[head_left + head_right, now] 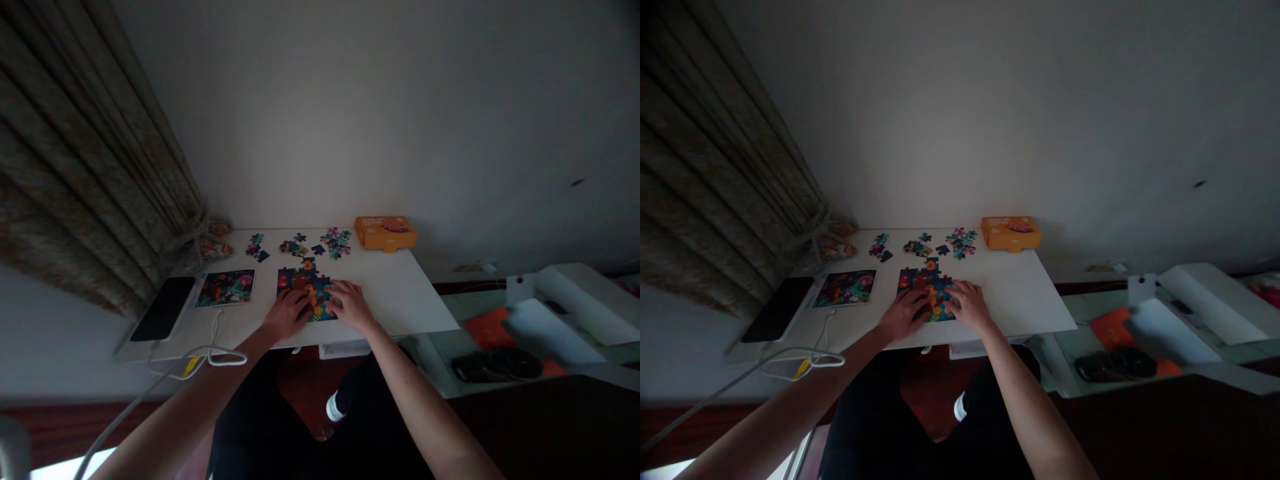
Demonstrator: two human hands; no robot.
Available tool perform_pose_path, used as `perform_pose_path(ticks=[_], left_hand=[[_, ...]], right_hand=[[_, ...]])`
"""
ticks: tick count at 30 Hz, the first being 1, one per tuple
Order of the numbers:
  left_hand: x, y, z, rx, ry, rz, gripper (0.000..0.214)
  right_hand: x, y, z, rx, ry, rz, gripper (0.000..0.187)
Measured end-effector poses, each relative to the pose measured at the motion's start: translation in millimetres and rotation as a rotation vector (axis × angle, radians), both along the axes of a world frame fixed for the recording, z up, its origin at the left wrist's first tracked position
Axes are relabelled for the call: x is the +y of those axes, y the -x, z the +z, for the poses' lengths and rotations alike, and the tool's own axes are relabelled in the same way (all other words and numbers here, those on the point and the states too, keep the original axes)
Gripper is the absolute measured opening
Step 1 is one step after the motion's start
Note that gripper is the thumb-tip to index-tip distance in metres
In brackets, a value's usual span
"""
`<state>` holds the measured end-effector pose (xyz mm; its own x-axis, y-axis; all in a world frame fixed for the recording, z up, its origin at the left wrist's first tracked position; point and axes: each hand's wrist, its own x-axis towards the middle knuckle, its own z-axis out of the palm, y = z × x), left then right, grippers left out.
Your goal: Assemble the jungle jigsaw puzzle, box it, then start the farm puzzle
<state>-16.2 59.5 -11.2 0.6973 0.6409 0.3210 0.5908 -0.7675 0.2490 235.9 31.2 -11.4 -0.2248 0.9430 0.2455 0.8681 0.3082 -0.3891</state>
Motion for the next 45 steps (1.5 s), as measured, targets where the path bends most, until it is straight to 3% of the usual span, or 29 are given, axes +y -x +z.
perform_pose_path(ticks=[8, 12, 18, 25, 30, 39, 45], left_hand=[[-3.4, -37.4, -13.5, 0.078, -0.019, -0.047, 0.052], [-4.0, -45.5, -17.0, 0.151, 0.004, -0.041, 0.065], [-4.1, -36.8, -21.4, 0.188, -0.028, -0.006, 0.066], [-3.3, -13.8, -22.4, 0.174, -0.036, 0.033, 0.064], [-6.9, -13.8, -23.3, 0.153, -0.014, 0.059, 0.062], [-18.5, -16.7, -7.1, 0.076, 0.014, 0.074, 0.053], [-22.5, -19.1, -1.2, -0.017, 0.019, 0.101, 0.040]], right_hand=[[0.2, 0.7, -0.8, -0.012, 0.004, -0.016, 0.035], [3.9, -2.0, -9.4, 0.096, -0.046, -0.059, 0.033], [10.3, -8.4, -21.9, 0.275, -0.145, -0.135, 0.022], [11.9, -10.4, -24.7, 0.297, -0.159, -0.133, 0.017], [11.6, -9.9, -25.0, 0.285, -0.168, -0.130, 0.015], [12.6, -14.6, -24.2, 0.367, -0.079, -0.156, 0.016], [33.6, -19.7, -21.0, 0.359, 0.020, -0.207, 0.023]])
